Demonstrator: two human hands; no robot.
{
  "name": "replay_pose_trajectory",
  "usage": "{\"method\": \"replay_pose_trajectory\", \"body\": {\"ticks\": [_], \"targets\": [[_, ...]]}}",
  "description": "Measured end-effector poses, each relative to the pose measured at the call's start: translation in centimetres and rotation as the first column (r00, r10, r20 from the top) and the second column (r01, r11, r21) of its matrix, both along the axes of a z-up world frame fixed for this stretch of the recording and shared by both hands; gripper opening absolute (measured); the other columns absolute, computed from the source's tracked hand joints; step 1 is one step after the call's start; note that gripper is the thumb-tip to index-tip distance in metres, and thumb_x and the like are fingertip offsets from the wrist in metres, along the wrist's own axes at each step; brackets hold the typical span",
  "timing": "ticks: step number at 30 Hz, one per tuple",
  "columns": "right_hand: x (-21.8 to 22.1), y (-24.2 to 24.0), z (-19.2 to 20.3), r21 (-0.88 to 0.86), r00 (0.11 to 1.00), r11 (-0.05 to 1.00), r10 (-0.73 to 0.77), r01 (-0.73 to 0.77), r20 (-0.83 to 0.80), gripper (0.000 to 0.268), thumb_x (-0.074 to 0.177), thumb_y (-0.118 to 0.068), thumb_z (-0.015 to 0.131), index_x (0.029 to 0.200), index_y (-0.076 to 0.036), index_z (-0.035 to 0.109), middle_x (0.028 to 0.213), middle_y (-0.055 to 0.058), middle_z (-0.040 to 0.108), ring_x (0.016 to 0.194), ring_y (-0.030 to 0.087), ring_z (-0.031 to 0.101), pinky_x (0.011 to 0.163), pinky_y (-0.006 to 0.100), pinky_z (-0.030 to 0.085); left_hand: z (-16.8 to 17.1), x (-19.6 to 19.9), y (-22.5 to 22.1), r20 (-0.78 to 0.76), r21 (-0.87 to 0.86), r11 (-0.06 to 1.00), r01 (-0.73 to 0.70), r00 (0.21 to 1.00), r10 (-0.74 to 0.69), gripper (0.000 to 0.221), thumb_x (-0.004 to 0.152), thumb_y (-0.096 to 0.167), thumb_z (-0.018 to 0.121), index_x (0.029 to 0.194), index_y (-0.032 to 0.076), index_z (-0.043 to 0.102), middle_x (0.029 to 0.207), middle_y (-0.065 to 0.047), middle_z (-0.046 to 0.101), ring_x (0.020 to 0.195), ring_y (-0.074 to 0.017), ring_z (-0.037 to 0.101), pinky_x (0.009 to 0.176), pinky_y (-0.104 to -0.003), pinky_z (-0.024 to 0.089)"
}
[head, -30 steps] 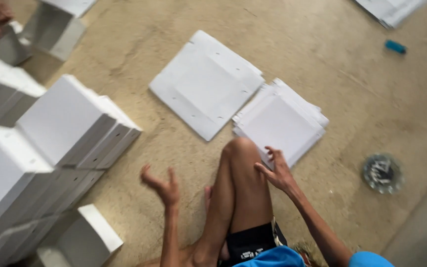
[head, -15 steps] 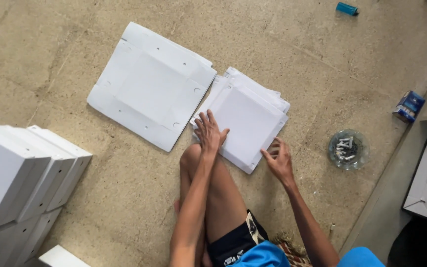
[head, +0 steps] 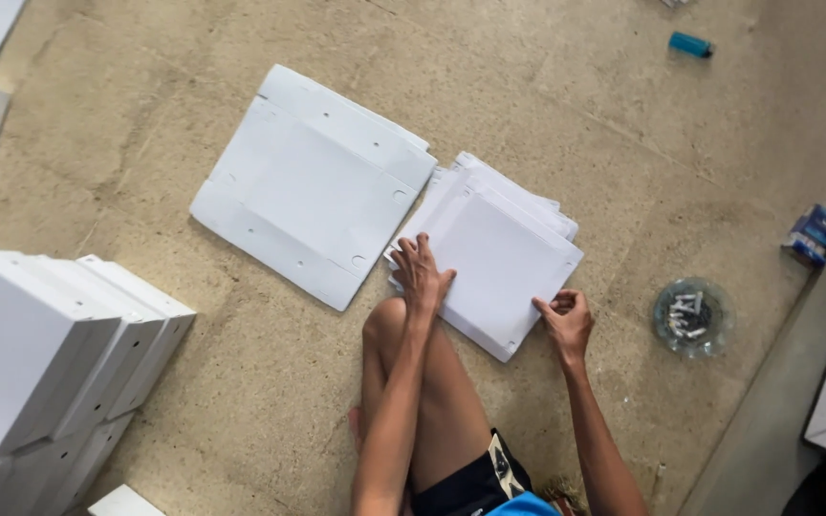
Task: The person folds white cardboard components to assemble boxes and lids while sitting on the floor.
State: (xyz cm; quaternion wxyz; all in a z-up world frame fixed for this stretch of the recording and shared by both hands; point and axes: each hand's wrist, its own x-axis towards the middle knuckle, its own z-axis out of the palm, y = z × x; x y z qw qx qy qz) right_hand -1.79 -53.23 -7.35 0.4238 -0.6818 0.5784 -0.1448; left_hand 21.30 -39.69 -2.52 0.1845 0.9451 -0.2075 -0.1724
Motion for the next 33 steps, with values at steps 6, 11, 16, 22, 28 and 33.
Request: {"method": "replay_pose_trajectory", "body": {"ticks": [6,11,16,22,28,33], "targets": [[0.4,0.3,1.2,-0.229,0.984,0.972,0.014,-0.054,-0.175,0.042,0.072,-0.032,0.089,0.103,-0.012,0.069,0.080,0.004,0.073,0.082,0.027,0.072,0.081,0.047,0.055,-2.0,-0.4,0.2,-0.023,-0.038,0.999,-0.008,1.000,0.007,0.076,0.062,0.027,0.090,0.121,0.015,0.044,0.112,-0.008,0.043,0.111,-0.0342,0.048,0.082,-0.052,0.054],[0.7,1.4,1.1,-0.281,0.984,0.957,0.026,-0.076,-0.178,0.047,0.074,-0.034,0.087,0.111,-0.011,0.071,0.091,0.009,0.073,0.087,0.034,0.071,0.083,0.055,0.054,-1.9,0.2,0.5,-0.113,-0.122,0.987,-0.101,0.990,0.087,0.074,0.062,0.032,0.090,0.118,0.013,0.046,0.115,-0.012,0.045,0.114,-0.0393,0.047,0.085,-0.058,0.050],[0.8,1.6,1.5,-0.329,0.990,0.941,0.039,-0.083,-0.138,0.052,0.074,-0.031,0.087,0.119,-0.010,0.070,0.099,0.011,0.070,0.086,0.032,0.070,0.082,0.056,0.054,-4.3,0.7,0.9,-0.214,-0.248,0.945,-0.215,0.963,0.164,0.071,0.060,0.035,0.089,0.114,0.014,0.047,0.117,-0.012,0.044,0.115,-0.0420,0.045,0.084,-0.063,0.047],[1.6,-1.1,-1.9,0.045,0.946,0.991,-0.136,0.128,0.293,0.051,0.079,-0.023,0.086,0.117,-0.010,0.055,0.094,0.009,0.064,0.081,0.020,0.062,0.063,0.034,0.048,-4.1,0.7,1.0,-0.237,-0.275,0.927,-0.255,0.953,0.192,0.061,0.066,0.040,0.081,0.112,0.012,0.051,0.119,-0.013,0.046,0.117,-0.0434,0.045,0.085,-0.064,0.045],[4.1,0.7,8.7,0.297,0.824,0.953,-0.115,-0.067,0.555,0.038,0.094,-0.016,0.075,0.126,-0.002,0.059,0.099,0.010,0.062,0.086,0.019,0.064,0.080,0.037,0.055,-0.6,-0.6,2.2,-0.071,-0.497,0.796,-0.345,0.931,0.359,0.050,0.079,0.046,0.069,0.114,0.017,0.049,0.112,-0.009,0.047,0.110,-0.0396,0.049,0.086,-0.063,0.042],[4.8,2.2,15.8,-0.042,0.777,0.995,0.094,-0.087,0.622,0.026,0.105,-0.022,0.069,0.084,-0.014,0.056,0.086,-0.005,0.060,0.079,0.004,0.055,0.070,0.023,0.049,5.7,-1.3,5.5,-0.214,-0.921,0.142,-0.361,0.779,0.590,0.031,0.094,0.031,0.059,0.110,0.006,0.051,0.099,-0.009,0.048,0.093,-0.0232,0.048,0.089,-0.037,0.040]]}}
